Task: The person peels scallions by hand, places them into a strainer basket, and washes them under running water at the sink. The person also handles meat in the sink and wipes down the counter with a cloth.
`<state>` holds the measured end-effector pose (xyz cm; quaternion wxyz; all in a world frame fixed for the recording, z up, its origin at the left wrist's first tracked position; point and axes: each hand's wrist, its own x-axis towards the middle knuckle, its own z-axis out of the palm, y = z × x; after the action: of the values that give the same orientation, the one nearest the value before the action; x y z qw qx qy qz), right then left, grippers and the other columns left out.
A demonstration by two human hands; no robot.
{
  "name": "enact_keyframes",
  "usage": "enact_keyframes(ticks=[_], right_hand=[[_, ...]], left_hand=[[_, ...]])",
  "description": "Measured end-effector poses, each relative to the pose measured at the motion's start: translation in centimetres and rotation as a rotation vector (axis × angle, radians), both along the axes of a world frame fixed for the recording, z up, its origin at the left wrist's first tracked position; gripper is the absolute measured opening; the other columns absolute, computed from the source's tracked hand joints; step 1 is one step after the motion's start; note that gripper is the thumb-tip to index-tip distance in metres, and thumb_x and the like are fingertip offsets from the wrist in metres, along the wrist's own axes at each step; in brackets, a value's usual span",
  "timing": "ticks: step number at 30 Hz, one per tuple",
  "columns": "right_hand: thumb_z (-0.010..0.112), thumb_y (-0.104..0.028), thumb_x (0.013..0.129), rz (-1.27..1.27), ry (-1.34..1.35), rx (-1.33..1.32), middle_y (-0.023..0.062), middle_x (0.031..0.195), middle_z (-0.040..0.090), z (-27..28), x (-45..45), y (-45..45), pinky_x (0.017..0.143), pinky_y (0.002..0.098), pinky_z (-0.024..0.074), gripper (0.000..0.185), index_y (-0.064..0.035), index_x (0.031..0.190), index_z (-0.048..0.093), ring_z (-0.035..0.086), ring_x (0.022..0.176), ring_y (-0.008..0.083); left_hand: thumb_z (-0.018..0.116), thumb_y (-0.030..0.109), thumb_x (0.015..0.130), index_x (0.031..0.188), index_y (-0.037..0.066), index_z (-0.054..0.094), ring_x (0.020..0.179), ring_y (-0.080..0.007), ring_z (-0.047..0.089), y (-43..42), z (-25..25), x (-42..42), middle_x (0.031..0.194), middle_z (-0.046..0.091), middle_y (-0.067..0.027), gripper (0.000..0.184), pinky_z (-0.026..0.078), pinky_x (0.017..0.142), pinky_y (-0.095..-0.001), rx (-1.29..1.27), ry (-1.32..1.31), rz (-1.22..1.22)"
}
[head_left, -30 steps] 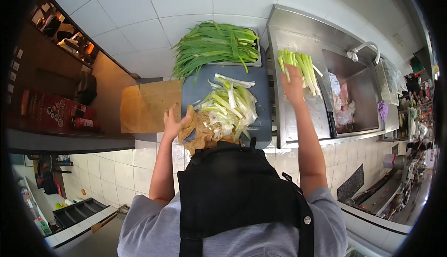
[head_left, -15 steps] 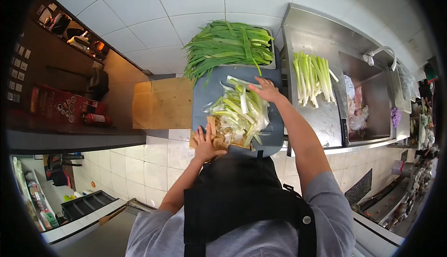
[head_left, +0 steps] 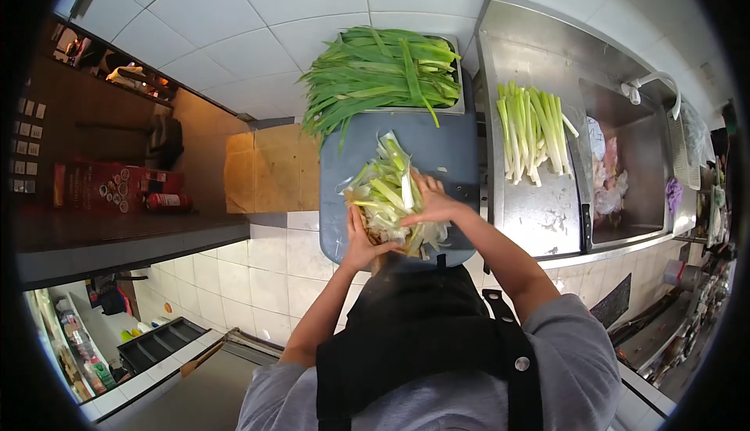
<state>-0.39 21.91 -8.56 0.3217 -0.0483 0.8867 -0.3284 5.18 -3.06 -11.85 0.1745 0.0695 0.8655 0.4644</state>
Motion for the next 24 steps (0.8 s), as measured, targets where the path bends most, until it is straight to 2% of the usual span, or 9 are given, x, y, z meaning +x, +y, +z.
enact_keyframes(ticks=[1,4,7,8,12,18,21,23,24], right_hand=[[0.078,-0.063,0.051,-0.038,0.02,-0.005,0.0265,0.143,0.021,0.1,0.5,-0.9,0.107,0.0503,0.0267,0.133,-0.013,0.149,0.002,0.024,0.129,0.0475],[0.077,-0.061,0.053,-0.074,0.061,-0.064,0.0252,0.14,0.025,-1.5,1.3,-3.2,0.106,0.0505,0.0269,0.125,-0.0023,0.145,0.016,0.025,0.127,0.0468],[0.074,-0.05,0.06,-0.102,0.102,-0.121,0.023,0.141,0.028,-4.0,1.8,-3.6,0.106,0.0485,0.0296,0.108,-0.0039,0.143,0.024,0.029,0.127,0.0444],[0.073,-0.047,0.061,-0.093,0.124,-0.147,0.0225,0.141,0.029,-5.1,1.8,-3.7,0.106,0.0473,0.0313,0.104,-0.0048,0.143,0.025,0.031,0.126,0.0445],[0.07,-0.041,0.065,-0.137,0.286,-0.308,0.0231,0.141,0.032,-5.2,1.9,-5.7,0.106,0.0448,0.0319,0.09,-0.0038,0.138,0.034,0.033,0.127,0.0414],[0.068,-0.038,0.066,-0.136,0.16,-0.473,0.0234,0.138,0.038,-3.4,2.2,-6.5,0.106,0.0437,0.032,0.08,-0.0059,0.135,0.041,0.031,0.13,0.0386],[0.067,-0.037,0.066,-0.385,0.059,-0.553,0.023,0.133,0.044,0.7,3.4,-7.3,0.106,0.0438,0.0319,0.074,-0.0083,0.131,0.047,0.031,0.13,0.0389],[0.067,-0.036,0.066,-0.334,0.412,-0.44,0.0205,0.131,0.048,1.8,3.3,-7.2,0.106,0.0428,0.0321,0.069,-0.0109,0.128,0.052,0.031,0.13,0.0386],[0.067,-0.036,0.066,-0.349,0.427,-0.433,0.0205,0.131,0.048,2.9,3.4,-7.2,0.106,0.0428,0.0321,0.069,-0.0109,0.128,0.052,0.031,0.13,0.0386]], left_hand=[[0.088,0.039,0.053,0.144,0.0,-0.006,0.135,-0.0435,0.015,0.7,-0.5,-0.1,0.144,0.006,-0.032,0.137,0.022,0.111,-0.0433,0.02,-0.001,0.027],[0.087,0.045,0.055,0.144,0.0,0.0,0.136,-0.04,0.015,1.6,-2.2,-0.6,0.146,0.008,-0.0281,0.133,0.021,0.111,-0.0423,0.021,-0.036,0.056],[0.084,0.042,0.062,0.143,-0.001,0.008,0.135,-0.0369,0.017,1.6,-4.6,-0.9,0.145,0.01,-0.0236,0.118,0.024,0.11,-0.0404,0.052,0.008,0.004],[0.083,0.038,0.066,0.141,0.0,0.012,0.133,-0.034,0.023,1.6,-5.6,-1.2,0.143,0.018,-0.0213,0.109,0.028,0.107,-0.0396,0.277,-0.164,0.101],[0.078,0.028,0.075,0.138,0.003,0.023,0.12,-0.0239,0.043,2.1,-3.9,-1.6,0.131,0.04,-0.0148,0.087,0.038,0.099,-0.0356,0.638,-0.469,0.354],[0.077,0.02,0.078,0.137,0.006,0.024,0.111,-0.0194,0.049,2.3,0.7,-2.1,0.123,0.048,-0.0112,0.081,0.041,0.095,-0.0322,0.721,-0.508,0.402],[0.073,0.019,0.082,0.135,0.007,0.03,0.108,-0.0196,0.051,2.0,2.3,-1.9,0.12,0.051,-0.0095,0.07,0.041,0.093,-0.0324,0.719,-0.403,0.361],[0.073,0.019,0.082,0.135,0.007,0.031,0.108,-0.0194,0.051,2.2,3.6,-2.3,0.121,0.051,-0.0098,0.069,0.041,0.093,-0.0324,0.731,-0.384,0.324],[0.073,0.019,0.082,0.134,0.006,0.032,0.108,-0.0192,0.051,2.3,4.6,-2.5,0.121,0.051,-0.0101,0.067,0.041,0.094,-0.0323,0.736,-0.359,0.309]])
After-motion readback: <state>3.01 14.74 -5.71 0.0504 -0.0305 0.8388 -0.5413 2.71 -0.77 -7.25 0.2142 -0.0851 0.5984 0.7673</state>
